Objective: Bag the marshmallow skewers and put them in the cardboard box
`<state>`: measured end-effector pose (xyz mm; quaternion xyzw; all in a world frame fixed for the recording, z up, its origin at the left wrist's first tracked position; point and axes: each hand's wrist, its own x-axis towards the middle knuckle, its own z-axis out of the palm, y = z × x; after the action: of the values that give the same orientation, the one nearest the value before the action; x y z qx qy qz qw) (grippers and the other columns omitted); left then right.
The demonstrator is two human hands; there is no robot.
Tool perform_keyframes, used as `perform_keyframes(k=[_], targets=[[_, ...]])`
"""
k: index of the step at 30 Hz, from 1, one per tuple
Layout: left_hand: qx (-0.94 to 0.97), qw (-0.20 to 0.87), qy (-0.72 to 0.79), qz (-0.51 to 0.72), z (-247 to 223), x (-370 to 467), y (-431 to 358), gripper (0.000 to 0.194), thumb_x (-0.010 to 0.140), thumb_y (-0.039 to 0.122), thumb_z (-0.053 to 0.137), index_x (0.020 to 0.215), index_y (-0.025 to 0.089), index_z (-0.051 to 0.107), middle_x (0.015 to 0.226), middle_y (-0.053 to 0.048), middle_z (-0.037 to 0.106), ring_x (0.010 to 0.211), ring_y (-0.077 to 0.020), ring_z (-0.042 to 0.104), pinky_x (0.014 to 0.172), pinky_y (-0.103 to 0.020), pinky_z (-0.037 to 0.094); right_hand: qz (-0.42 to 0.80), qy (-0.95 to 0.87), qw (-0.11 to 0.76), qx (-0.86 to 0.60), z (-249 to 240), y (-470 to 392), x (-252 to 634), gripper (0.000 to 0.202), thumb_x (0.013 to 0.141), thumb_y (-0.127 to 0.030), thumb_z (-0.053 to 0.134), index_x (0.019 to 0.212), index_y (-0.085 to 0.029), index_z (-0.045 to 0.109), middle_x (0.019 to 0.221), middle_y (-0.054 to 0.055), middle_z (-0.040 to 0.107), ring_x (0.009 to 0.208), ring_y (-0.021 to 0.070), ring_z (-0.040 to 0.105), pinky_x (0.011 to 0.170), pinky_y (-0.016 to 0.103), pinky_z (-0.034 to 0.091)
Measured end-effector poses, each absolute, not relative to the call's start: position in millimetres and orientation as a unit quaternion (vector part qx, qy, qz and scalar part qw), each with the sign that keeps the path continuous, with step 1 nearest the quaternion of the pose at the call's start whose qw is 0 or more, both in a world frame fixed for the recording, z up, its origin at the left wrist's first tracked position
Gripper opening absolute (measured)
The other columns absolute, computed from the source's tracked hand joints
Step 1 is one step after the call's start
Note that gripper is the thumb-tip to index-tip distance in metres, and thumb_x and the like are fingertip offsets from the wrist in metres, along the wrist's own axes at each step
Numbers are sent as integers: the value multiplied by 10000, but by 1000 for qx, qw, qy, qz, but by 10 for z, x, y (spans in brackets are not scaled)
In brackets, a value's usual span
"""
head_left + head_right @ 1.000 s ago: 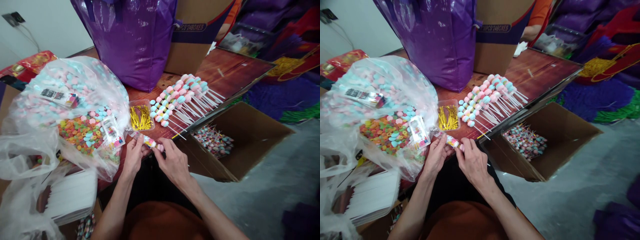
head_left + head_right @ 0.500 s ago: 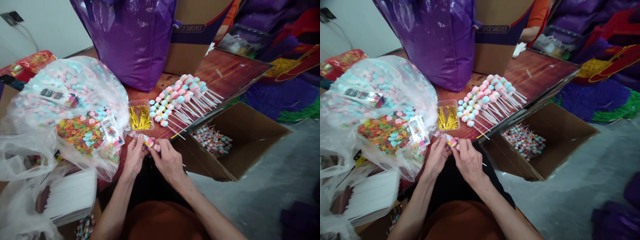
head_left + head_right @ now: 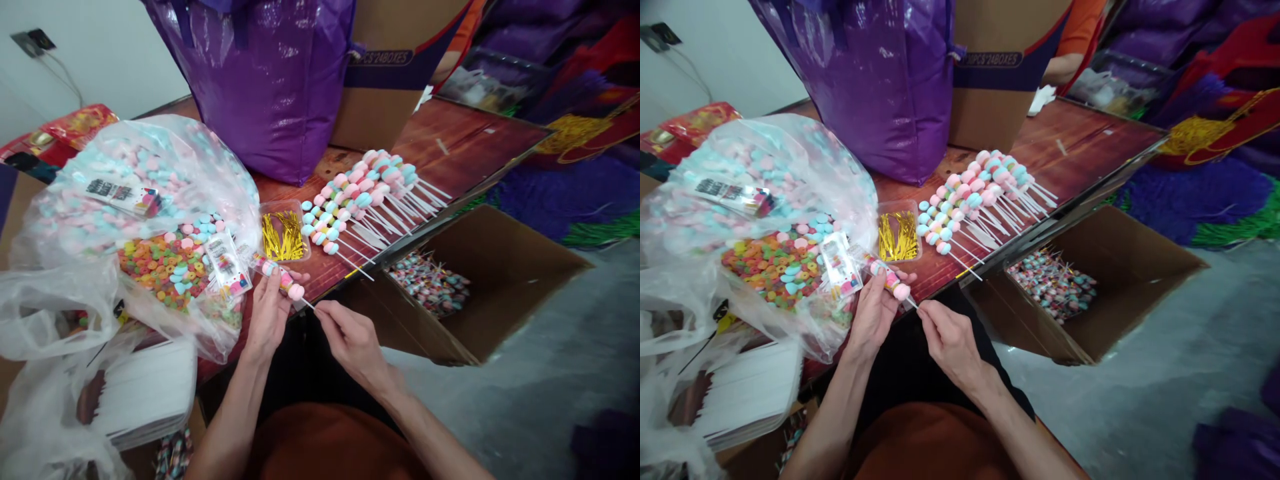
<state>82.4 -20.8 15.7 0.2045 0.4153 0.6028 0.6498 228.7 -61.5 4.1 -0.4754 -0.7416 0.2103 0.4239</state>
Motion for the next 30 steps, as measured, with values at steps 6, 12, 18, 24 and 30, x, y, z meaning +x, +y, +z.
perform_keyframes(k=[6,12,18,24,30], targets=[[191,675,409,585,162,730,-207,287,833,419,730,926,151,691,862,-46,733,981,-227,724,952,-361,526,253,-733,416,-476,7,-667,2217,229,990,-189,436,863,-190,626,694,15,635,561,118,567,584,230,463],[161,680,396,596,123,748,-202,301,836,446,721,924,161,680,876,-27,721,944,-215,730,899,-335,550,477,-560,429,-524,130,-706,2158,250,982,-347,499,805,-192,585,569,-54,452,495,99,431,462,204,361],[212,688,400,567,186,692,-224,303,854,442,700,939,151,692,877,-62,737,1006,-247,720,920,-351,539,425,-598,432,-525,126,-643,2089,234,984,-299,480,799,-192,576,583,-50,484,499,94,441,494,205,382],[155,654,447,590,242,544,-157,281,801,349,773,989,160,684,1022,-93,756,985,-230,724,926,-373,539,184,-748,416,-483,48,-596,2239,220,986,-175,435,895,-187,635,729,34,674,581,125,597,607,239,463],[139,602,442,650,235,616,-93,201,793,317,785,848,154,682,874,-50,759,891,-192,741,882,-311,548,167,-790,368,-461,38,-594,2240,265,1000,-175,424,854,-179,645,658,20,639,540,118,555,579,240,424]])
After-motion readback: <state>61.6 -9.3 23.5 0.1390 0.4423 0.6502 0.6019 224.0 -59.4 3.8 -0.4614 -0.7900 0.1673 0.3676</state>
